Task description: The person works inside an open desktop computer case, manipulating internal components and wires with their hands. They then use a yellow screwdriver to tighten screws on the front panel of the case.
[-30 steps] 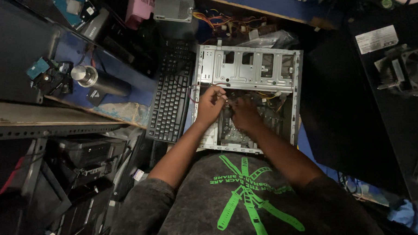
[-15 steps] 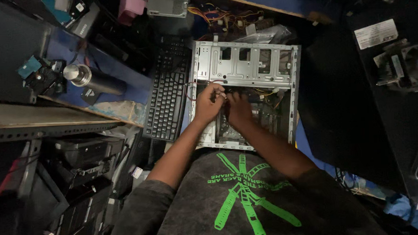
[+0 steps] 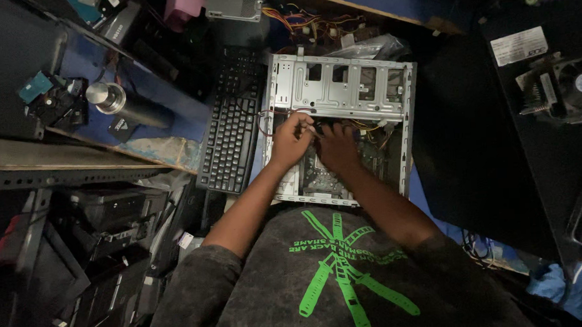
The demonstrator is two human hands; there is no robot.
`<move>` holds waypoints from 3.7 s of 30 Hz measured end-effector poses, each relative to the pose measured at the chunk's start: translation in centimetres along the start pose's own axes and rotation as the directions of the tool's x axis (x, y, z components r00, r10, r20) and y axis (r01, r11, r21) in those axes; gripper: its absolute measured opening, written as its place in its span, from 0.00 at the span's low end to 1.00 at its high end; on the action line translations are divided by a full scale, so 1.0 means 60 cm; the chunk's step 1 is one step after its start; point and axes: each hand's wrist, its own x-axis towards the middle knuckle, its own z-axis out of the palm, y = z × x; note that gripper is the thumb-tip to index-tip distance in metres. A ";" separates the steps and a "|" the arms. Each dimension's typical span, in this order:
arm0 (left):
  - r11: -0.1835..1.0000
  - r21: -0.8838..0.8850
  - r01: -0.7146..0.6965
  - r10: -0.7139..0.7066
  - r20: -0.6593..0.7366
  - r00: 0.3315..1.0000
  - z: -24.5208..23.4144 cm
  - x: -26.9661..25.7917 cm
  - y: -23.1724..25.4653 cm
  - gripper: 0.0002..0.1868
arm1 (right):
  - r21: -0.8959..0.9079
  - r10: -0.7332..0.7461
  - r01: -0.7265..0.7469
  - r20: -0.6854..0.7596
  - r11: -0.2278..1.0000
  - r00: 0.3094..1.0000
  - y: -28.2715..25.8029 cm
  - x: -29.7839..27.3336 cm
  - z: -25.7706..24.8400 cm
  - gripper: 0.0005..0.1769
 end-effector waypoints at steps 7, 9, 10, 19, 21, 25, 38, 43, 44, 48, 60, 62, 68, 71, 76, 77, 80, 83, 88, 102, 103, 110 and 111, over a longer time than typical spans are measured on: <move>1.000 -0.005 0.000 0.000 -0.007 1.000 0.003 0.002 -0.003 0.08 | 0.036 -0.004 0.005 -0.020 0.999 1.000 -0.007 -0.001 -0.005 0.19; 1.000 -0.009 0.013 -0.014 -0.006 1.000 0.002 0.000 -0.003 0.08 | -0.022 -0.034 0.033 -0.035 0.999 0.999 -0.010 0.000 -0.004 0.18; 1.000 -0.019 0.016 -0.016 -0.002 1.000 0.001 -0.001 -0.003 0.07 | -0.057 -0.040 0.039 -0.020 0.998 0.999 -0.012 0.000 -0.005 0.18; 0.999 -0.045 -0.021 0.021 -0.005 1.000 0.000 0.004 -0.011 0.09 | -0.106 -0.016 0.024 0.074 0.994 0.997 -0.027 -0.006 -0.045 0.15; 0.998 -0.062 -0.016 0.015 -0.005 1.000 -0.003 0.004 -0.015 0.10 | -0.088 0.027 -0.015 0.137 0.996 0.990 -0.029 -0.001 -0.064 0.14; 0.996 -0.090 -0.017 0.018 0.003 1.000 -0.005 0.003 -0.020 0.10 | 0.031 0.034 -0.035 0.034 0.999 0.999 -0.018 -0.006 -0.099 0.26; 0.957 0.268 -0.113 0.091 0.093 0.991 0.004 -0.010 0.029 0.11 | 0.259 0.483 -0.552 0.285 0.793 0.828 0.101 -0.106 0.075 0.18; 0.881 0.438 -0.180 0.109 0.183 0.977 0.013 -0.016 0.056 0.14 | 0.360 0.514 -0.662 0.429 0.657 0.743 0.101 -0.103 0.060 0.26; 0.868 0.454 -0.202 0.126 0.193 0.973 0.014 -0.016 0.058 0.14 | 0.477 0.531 -0.659 0.391 0.581 0.751 0.105 -0.102 0.056 0.32; 0.867 0.469 -0.168 0.091 0.183 0.979 0.016 -0.014 0.066 0.14 | 0.546 0.516 -0.674 0.438 0.498 0.736 0.125 -0.096 0.070 0.34; 0.875 0.471 -0.111 0.024 0.186 0.982 0.017 -0.011 0.075 0.14 | 0.694 0.528 -0.713 0.571 0.098 0.628 0.138 -0.090 0.129 0.36; 0.878 0.455 -0.148 0.067 0.189 0.980 0.016 -0.011 0.076 0.15 | 0.701 0.532 -0.711 0.586 0.044 0.611 0.132 -0.089 0.120 0.35; 0.876 0.464 -0.129 0.032 0.212 0.977 0.015 -0.009 0.078 0.15 | 0.687 0.550 -0.701 0.517 0.191 0.656 0.138 -0.096 0.130 0.30; 0.883 0.455 -0.110 0.020 0.199 0.980 0.015 -0.011 0.081 0.14 | 0.701 0.554 -0.677 0.479 0.226 0.681 0.143 -0.096 0.149 0.32; 0.868 0.465 -0.174 0.089 0.198 0.976 0.015 -0.009 0.080 0.14 | 0.772 0.569 -0.588 0.377 0.243 0.731 0.151 -0.103 0.175 0.39; 0.854 0.463 -0.237 0.159 0.202 0.966 0.015 -0.009 0.079 0.14 | 0.778 0.560 -0.592 0.401 0.210 0.725 0.150 -0.103 0.179 0.39; 0.869 0.494 -0.025 -0.083 0.195 0.977 0.016 -0.009 0.074 0.15 | 0.785 0.563 -0.540 0.310 0.303 0.766 0.147 -0.100 0.180 0.44; 0.885 0.435 -0.165 0.106 0.156 0.982 0.016 -0.012 0.067 0.13 | 0.703 0.557 -0.584 0.317 0.405 0.768 0.138 -0.094 0.151 0.45; 0.940 0.321 -0.119 0.083 0.124 0.989 0.014 -0.006 0.055 0.11 | 0.559 0.510 -0.645 0.402 0.522 0.761 0.105 -0.103 0.035 0.51; 0.940 0.333 -0.071 0.018 0.159 0.987 0.011 -0.008 0.070 0.12 | 0.274 0.520 -0.748 0.576 0.604 0.631 0.074 -0.080 -0.037 0.38; 0.941 0.326 -0.088 0.037 0.160 0.986 0.011 -0.009 0.070 0.12 | 0.344 0.512 -0.732 0.542 0.588 0.666 0.079 -0.081 -0.031 0.39; 0.929 0.361 -0.076 0.034 0.122 0.992 0.014 -0.008 0.069 0.11 | 0.477 0.562 -0.755 0.507 0.449 0.654 0.097 -0.092 0.004 0.41; 0.929 0.357 -0.093 0.050 0.126 0.991 0.013 -0.009 0.068 0.12 | 0.489 0.577 -0.760 0.500 0.427 0.646 0.097 -0.096 0.013 0.44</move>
